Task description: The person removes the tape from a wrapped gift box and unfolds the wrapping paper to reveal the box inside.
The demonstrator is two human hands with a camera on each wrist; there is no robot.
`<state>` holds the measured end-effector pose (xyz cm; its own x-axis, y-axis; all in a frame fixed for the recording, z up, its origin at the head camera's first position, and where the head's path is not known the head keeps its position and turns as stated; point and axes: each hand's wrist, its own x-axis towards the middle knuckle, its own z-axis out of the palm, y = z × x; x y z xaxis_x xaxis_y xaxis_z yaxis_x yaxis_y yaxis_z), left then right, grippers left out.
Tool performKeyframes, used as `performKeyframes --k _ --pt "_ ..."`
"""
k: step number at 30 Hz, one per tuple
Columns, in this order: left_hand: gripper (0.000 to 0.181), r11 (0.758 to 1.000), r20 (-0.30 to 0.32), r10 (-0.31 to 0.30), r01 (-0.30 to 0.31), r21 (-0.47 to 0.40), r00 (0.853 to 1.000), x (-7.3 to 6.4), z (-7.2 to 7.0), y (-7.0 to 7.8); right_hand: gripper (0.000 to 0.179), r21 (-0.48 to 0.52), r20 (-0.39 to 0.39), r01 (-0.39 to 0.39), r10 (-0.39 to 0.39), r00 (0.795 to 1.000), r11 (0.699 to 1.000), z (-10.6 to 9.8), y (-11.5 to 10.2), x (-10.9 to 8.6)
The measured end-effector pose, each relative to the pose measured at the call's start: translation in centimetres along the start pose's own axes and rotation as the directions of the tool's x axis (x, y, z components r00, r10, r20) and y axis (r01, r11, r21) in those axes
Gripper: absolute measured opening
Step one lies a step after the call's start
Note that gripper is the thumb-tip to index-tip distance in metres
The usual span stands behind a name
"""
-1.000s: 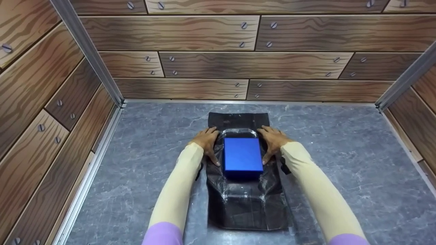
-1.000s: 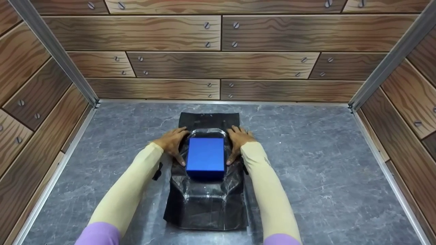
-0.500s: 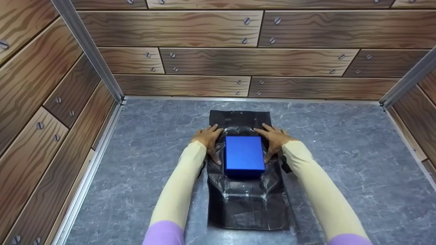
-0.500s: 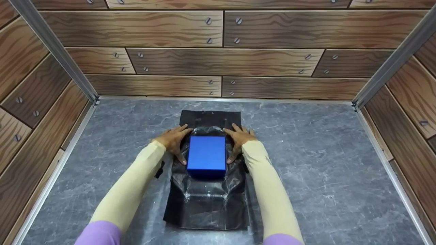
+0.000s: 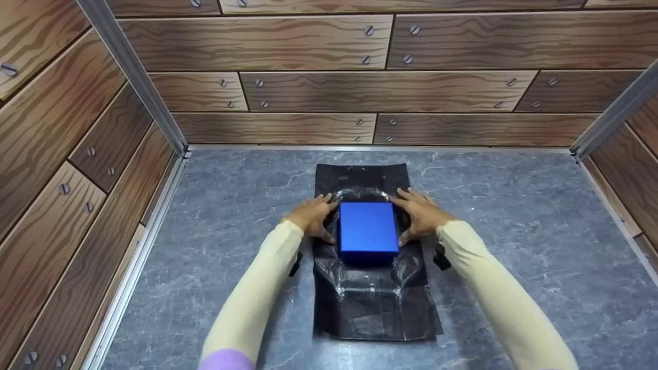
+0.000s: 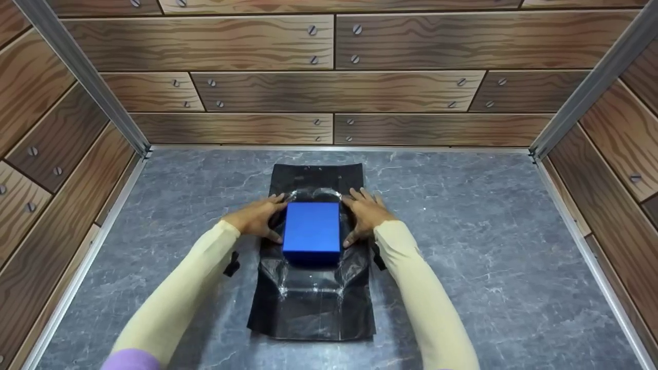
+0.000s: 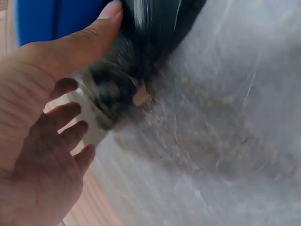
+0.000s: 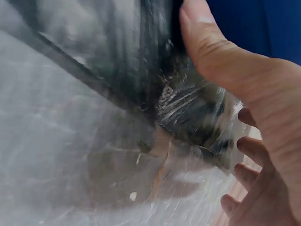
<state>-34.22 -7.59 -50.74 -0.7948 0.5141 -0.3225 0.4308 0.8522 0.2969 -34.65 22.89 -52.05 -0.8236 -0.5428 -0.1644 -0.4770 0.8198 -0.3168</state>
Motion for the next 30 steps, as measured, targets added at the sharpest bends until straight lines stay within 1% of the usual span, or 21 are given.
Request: performKeyframes --k 2,4,7,11,15,17,22,27,30 --pt "0.091 1.0 -0.003 0.022 -0.022 -0.012 1.0 -1.0 0.2 0.2 0.116 0.01 -0.019 0.032 -0.032 0.999 0.999 0.0 -0.4 -0.7" --pt "0.086 0.999 -0.004 0.039 -0.039 -0.028 0.999 -2.1 0.5 0.5 0.116 0.018 -0.017 0.055 -0.055 0.998 0.998 0.1 -0.8 -1.5" --pt "0.085 0.996 0.009 0.057 -0.056 -0.068 0.998 -3.7 1.5 0.9 0.119 0.053 0.027 0.049 -0.05 0.998 0.997 0.4 -1.7 -3.0" --pt "0.095 0.993 0.037 0.068 -0.064 -0.102 0.997 -5.7 3.2 1.4 0.126 0.05 0.083 0.038 -0.042 0.996 0.998 1.3 -2.4 -5.0" --pt "0.109 0.993 0.026 0.098 -0.097 -0.061 0.995 -7.1 4.7 1.3 0.136 0.019 0.1 0.061 -0.062 0.993 0.998 2.3 -2.8 -6.6" --pt "0.116 0.993 0.013 0.116 -0.116 -0.018 0.993 -7.5 5.2 1.3 0.14 0.013 0.109 0.068 -0.069 0.992 0.998 2.7 -3.0 -7.0" --pt "0.126 0.992 0.018 0.111 -0.112 0.055 0.994 -7.8 5.7 1.3 0.143 0.002 0.119 0.085 -0.085 0.989 0.996 3.2 -3.2 -7.5" --pt "0.126 0.992 0.014 0.101 -0.102 0.072 0.995 -7.5 5.6 1.5 0.143 -0.012 0.107 0.085 -0.083 0.991 0.996 3.3 -2.9 -7.5" --pt "0.125 0.992 0.016 0.095 -0.096 0.077 0.995 -7.6 5.5 1.7 0.142 -0.011 0.111 0.086 -0.084 0.99 0.996 3.2 -2.9 -7.5"
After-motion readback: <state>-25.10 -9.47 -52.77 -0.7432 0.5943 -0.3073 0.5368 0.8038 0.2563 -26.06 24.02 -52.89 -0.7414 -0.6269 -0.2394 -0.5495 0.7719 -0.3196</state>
